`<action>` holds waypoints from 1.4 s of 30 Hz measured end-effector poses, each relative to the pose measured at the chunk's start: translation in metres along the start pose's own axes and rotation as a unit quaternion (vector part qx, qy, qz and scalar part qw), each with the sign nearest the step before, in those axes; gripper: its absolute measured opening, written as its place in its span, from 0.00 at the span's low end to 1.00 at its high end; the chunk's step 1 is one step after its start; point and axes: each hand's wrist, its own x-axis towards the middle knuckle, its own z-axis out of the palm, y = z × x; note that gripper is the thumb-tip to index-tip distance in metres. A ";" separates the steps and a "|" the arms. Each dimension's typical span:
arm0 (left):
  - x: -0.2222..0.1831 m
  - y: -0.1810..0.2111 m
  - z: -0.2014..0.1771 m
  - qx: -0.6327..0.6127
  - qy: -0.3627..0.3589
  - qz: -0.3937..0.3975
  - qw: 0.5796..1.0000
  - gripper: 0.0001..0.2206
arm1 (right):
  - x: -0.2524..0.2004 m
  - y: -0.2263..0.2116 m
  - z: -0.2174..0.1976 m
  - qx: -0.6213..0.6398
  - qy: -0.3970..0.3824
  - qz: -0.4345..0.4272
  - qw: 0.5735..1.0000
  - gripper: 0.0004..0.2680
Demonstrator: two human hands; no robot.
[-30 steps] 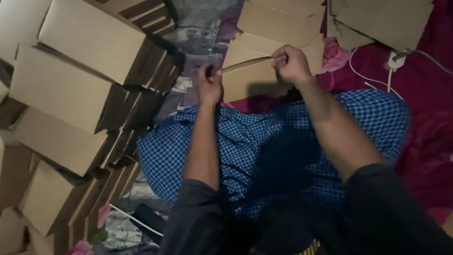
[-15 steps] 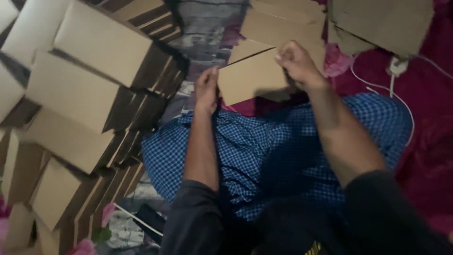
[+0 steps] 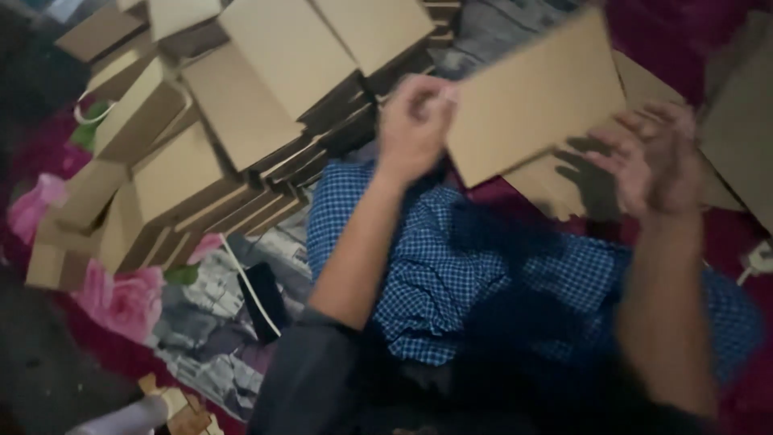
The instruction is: Folding flat cardboard sheets into small boxes.
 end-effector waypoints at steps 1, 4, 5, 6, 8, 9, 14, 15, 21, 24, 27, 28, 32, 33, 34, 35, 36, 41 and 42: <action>-0.005 0.003 -0.026 -0.025 0.092 0.030 0.995 0.05 | -0.004 -0.004 -0.007 -0.068 -0.014 -0.036 0.997 0.27; -0.023 0.009 -0.114 0.000 0.304 0.008 0.953 0.11 | -0.002 -0.005 -0.044 -0.125 -0.033 -0.078 0.989 0.22; -0.030 0.010 -0.144 0.042 0.412 -0.043 0.909 0.21 | 0.001 -0.004 -0.060 -0.116 -0.028 -0.088 0.989 0.18; -0.033 0.017 -0.166 0.045 0.418 -0.045 0.906 0.21 | -0.002 -0.006 -0.061 -0.117 -0.034 -0.084 0.989 0.18; -0.036 0.033 -0.209 0.209 0.452 0.119 0.859 0.05 | -0.008 -0.012 -0.063 -0.164 -0.006 -0.080 0.983 0.16; -0.043 0.028 -0.213 0.210 0.454 0.119 0.858 0.05 | -0.007 -0.011 -0.064 -0.165 -0.007 -0.080 0.983 0.16; -0.063 0.014 -0.209 0.323 0.375 -0.076 0.866 0.20 | -0.017 -0.016 -0.050 -0.238 0.025 -0.105 0.965 0.11; -0.064 0.001 -0.214 0.318 0.362 -0.075 0.873 0.20 | -0.013 -0.014 -0.045 -0.239 0.040 -0.104 0.965 0.11; -0.052 -0.014 -0.219 0.528 0.312 -0.177 0.770 0.15 | 0.013 0.025 -0.048 -0.547 0.213 -0.086 0.805 0.05; -0.057 -0.026 -0.231 0.597 0.246 -0.187 0.740 0.12 | 0.016 0.047 0.011 -0.614 0.145 0.126 0.766 0.18; -0.058 0.006 -0.206 0.611 0.316 -0.097 0.719 0.12 | 0.023 0.088 0.024 -0.791 -0.068 0.096 0.600 0.18; -0.056 0.018 -0.195 0.596 0.302 0.048 0.743 0.11 | 0.029 0.111 0.008 -0.832 -0.075 0.041 0.548 0.18; -0.061 0.042 -0.137 0.466 0.155 0.259 0.832 0.12 | 0.041 0.102 0.016 -0.816 -0.095 0.185 0.539 0.18; -0.053 0.038 -0.115 0.460 0.154 0.261 0.835 0.12 | 0.051 0.115 -0.011 -0.817 -0.089 0.188 0.537 0.18; -0.045 0.034 -0.092 0.400 0.127 0.266 0.868 0.11 | 0.060 0.126 -0.039 -0.788 -0.081 0.146 0.592 0.14; -0.039 0.032 -0.070 0.338 0.094 0.268 0.897 0.11 | 0.065 0.140 -0.067 -0.754 -0.071 0.106 0.645 0.11; -0.040 0.024 -0.049 0.332 0.089 0.269 0.899 0.11 | 0.057 0.118 -0.056 -0.754 -0.066 0.111 0.645 0.11; -0.034 -0.023 0.063 0.405 -0.444 0.110 0.792 0.13 | 0.064 0.027 -0.073 -0.763 0.091 0.065 0.636 0.13; -0.029 -0.035 0.085 0.403 -0.448 0.115 0.790 0.13 | 0.065 0.014 -0.090 -0.762 0.097 0.067 0.637 0.13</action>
